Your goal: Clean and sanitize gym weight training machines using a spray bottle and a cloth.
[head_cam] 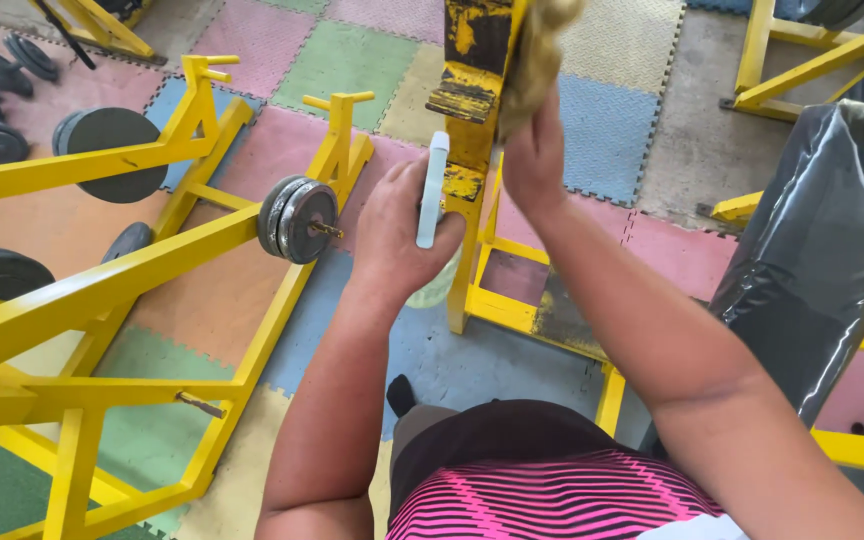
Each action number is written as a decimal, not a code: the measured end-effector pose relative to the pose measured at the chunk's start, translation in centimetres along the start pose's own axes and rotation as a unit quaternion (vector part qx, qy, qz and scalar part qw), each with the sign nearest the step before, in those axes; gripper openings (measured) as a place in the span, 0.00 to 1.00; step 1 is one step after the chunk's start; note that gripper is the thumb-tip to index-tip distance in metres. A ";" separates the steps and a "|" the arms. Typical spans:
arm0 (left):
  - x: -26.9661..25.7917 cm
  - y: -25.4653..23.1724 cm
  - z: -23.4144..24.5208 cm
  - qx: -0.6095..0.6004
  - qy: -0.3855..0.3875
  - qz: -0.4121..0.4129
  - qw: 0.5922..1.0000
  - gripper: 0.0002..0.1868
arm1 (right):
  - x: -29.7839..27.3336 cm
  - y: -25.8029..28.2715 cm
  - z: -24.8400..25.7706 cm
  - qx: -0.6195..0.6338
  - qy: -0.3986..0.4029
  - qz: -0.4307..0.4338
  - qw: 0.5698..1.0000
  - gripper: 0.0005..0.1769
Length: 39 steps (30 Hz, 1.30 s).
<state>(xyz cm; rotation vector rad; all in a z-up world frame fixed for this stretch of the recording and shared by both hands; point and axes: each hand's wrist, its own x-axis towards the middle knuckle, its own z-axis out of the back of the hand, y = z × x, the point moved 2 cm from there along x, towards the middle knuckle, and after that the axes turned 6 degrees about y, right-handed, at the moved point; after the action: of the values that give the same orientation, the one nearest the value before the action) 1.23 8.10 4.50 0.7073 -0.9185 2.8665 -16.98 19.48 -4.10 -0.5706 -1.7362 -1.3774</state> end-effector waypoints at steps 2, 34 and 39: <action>0.1 0.1 0.9 -0.031 -0.009 -0.017 0.999 0.27 | -5.5 -3.5 0.5 -0.025 0.045 -0.127 0.991 0.24; 9.9 7.2 7.9 -0.160 0.101 -0.286 0.939 0.32 | 3.9 7.9 5.0 -0.153 -0.214 0.009 0.965 0.19; 11.1 7.1 8.4 -0.167 0.109 -0.331 0.922 0.33 | 3.2 8.3 6.4 -0.124 -0.213 -0.010 0.969 0.20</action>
<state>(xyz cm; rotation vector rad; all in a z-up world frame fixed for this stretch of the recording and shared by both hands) -6.59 -3.49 11.58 0.5162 -0.8871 2.0790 -14.46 27.49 2.93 -1.0544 -1.9133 -1.5819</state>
